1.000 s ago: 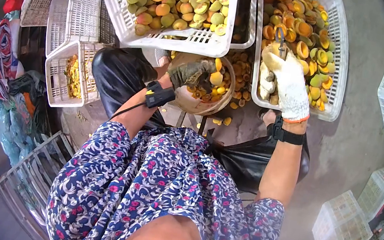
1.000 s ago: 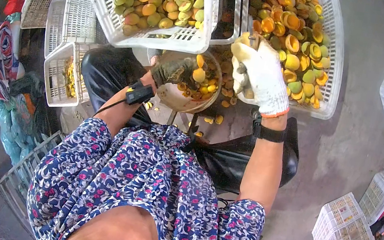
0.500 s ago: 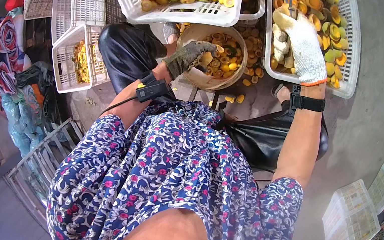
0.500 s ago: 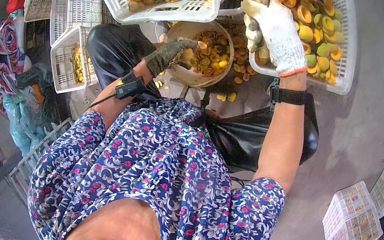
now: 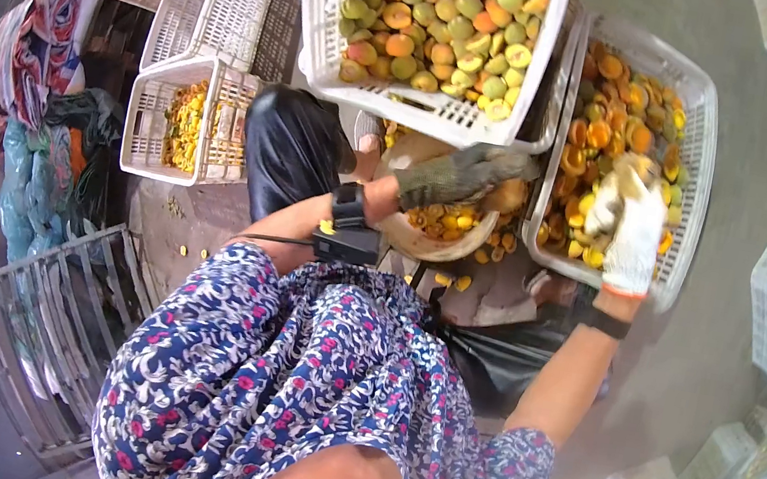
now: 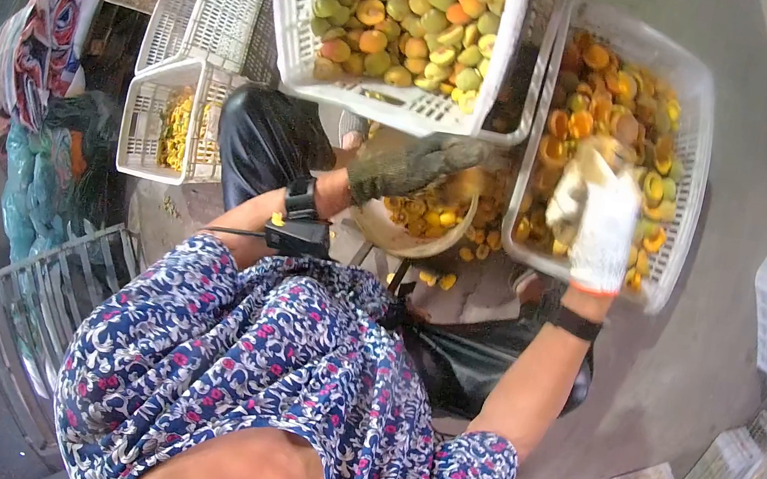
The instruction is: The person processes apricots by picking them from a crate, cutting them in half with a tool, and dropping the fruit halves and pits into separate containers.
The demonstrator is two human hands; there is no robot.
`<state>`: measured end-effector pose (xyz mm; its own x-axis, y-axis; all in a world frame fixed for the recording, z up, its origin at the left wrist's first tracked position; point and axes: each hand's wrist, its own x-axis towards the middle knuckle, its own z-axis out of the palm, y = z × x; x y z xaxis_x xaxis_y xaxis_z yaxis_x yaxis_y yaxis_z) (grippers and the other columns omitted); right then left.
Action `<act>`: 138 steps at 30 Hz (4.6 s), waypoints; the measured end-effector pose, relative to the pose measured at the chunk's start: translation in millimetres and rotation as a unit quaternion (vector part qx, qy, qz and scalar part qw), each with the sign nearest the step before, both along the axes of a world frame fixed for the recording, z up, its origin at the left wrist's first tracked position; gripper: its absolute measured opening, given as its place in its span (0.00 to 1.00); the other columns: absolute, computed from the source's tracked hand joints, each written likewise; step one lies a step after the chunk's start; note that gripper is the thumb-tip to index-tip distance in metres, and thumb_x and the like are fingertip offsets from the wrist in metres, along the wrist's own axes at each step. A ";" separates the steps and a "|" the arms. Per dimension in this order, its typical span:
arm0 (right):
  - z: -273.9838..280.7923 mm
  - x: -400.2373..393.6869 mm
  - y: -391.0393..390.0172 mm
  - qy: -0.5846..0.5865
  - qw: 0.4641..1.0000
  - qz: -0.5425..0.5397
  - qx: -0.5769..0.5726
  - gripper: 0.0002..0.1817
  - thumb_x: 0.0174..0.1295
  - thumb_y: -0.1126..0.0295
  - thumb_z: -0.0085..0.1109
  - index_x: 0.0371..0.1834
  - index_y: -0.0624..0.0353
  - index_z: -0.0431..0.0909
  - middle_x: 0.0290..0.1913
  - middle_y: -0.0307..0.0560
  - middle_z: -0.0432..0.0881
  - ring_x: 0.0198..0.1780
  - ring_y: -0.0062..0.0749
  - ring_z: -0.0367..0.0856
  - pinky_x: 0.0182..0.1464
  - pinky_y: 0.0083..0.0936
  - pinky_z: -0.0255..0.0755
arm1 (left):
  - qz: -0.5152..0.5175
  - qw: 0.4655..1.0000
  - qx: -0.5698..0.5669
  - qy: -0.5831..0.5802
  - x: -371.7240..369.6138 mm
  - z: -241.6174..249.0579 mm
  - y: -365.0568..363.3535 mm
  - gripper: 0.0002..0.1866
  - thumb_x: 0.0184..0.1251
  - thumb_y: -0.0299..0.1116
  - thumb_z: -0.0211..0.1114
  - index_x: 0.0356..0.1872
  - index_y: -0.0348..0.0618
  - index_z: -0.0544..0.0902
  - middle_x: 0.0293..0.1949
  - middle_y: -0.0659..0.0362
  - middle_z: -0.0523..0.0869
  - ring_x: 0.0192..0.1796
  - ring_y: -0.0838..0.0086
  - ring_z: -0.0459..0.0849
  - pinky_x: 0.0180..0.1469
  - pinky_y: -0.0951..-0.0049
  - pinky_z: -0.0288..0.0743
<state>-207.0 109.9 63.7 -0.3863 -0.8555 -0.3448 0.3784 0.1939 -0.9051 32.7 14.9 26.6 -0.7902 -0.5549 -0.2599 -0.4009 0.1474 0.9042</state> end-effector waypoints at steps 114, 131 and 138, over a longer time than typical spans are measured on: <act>-3.0 89.7 -32.4 0.548 0.799 0.159 -0.190 0.14 0.60 0.73 0.60 0.48 0.62 0.73 0.32 0.53 0.77 0.31 0.45 0.80 0.33 0.34 0.75 | -0.006 0.928 0.297 0.223 11.8 57.5 -81.3 0.32 0.69 0.49 0.59 0.64 0.33 0.69 0.56 0.52 0.79 0.56 0.67 0.80 0.54 0.64 0.78; -21.4 113.4 -29.6 0.523 0.833 0.104 -0.146 0.11 0.56 0.76 0.55 0.42 0.67 0.71 0.26 0.58 0.75 0.28 0.55 0.77 0.29 0.41 0.71 | 0.196 0.930 -0.114 0.291 -23.9 11.0 -21.8 0.26 0.79 0.48 0.40 0.49 0.35 0.79 0.42 0.56 0.83 0.44 0.74 0.81 0.50 0.73 0.76; 0.9 93.1 -29.7 0.371 0.875 0.267 -0.159 0.07 0.61 0.71 0.56 0.34 0.62 0.70 0.20 0.42 0.72 0.20 0.30 0.71 0.24 0.27 0.67 | -0.007 0.949 -0.112 0.295 -12.8 8.1 -59.0 0.16 0.73 0.36 0.55 0.50 0.32 0.77 0.43 0.50 0.84 0.46 0.62 0.84 0.53 0.67 0.75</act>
<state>-113.9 80.2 64.6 0.0806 -0.9896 0.1193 -0.4033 -0.1419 -0.9040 20.0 -44.1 34.7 -0.7686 -0.5330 0.3539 0.1695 0.3637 0.9160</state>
